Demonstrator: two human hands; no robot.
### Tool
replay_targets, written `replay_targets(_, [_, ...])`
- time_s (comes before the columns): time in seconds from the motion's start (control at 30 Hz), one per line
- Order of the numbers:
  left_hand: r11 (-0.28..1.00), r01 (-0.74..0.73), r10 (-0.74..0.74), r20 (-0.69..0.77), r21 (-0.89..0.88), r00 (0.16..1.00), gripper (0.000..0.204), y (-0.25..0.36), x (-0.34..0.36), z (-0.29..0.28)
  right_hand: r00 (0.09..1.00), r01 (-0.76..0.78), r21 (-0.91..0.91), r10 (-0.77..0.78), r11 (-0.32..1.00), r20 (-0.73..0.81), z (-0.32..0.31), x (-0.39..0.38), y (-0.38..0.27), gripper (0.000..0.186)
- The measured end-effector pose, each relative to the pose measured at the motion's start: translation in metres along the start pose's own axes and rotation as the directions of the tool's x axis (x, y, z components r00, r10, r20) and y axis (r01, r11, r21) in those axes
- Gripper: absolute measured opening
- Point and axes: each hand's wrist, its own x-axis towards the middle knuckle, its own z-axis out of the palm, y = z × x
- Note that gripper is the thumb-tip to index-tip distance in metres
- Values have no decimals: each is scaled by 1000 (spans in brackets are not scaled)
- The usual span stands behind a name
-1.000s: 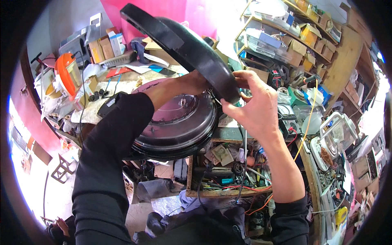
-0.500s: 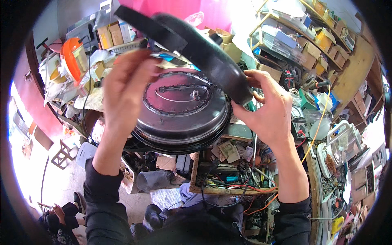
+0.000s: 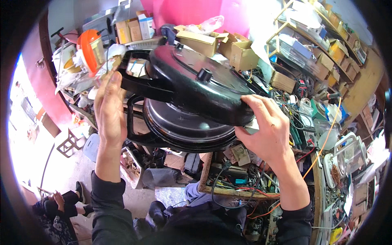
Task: The person repairs a circular electronic device by connecting wires, using pliers to strip insulation, and testing connections with a multimeter. They then reassemble the device by placing the cover back on.
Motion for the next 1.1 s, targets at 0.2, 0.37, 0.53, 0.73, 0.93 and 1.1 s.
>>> replay_targets(0.2, [989, 27, -30, 14, 145, 999, 48, -9, -23, -32, 999, 50, -18, -50, 999, -13, 8, -12, -11, 55])
replay_targets(0.37, [962, 130, -132, -11, 241, 991, 47, -7, -42, -38, 987, 161, -94, -162, 982, 2, 18, -21, -15, 42])
replay_targets(0.53, [862, 198, -174, -95, 466, 980, 50, -12, -60, -43, 976, 219, -53, -219, 974, 9, 27, -33, -15, 54])
replay_targets(0.73, [917, 163, -129, -114, 364, 985, 51, -45, -77, -46, 980, 183, 158, -193, 970, 54, 10, -42, -13, 41])
replay_targets(0.93, [910, 169, -69, -263, 380, 962, 58, -46, -103, -46, 975, -106, 192, 140, 976, -174, 23, -25, 61, 23])
replay_targets(1.1, [911, 379, -411, -307, -163, 858, 45, -42, -129, -40, 529, -742, 645, 749, 182, 398, 52, -26, 151, 32])
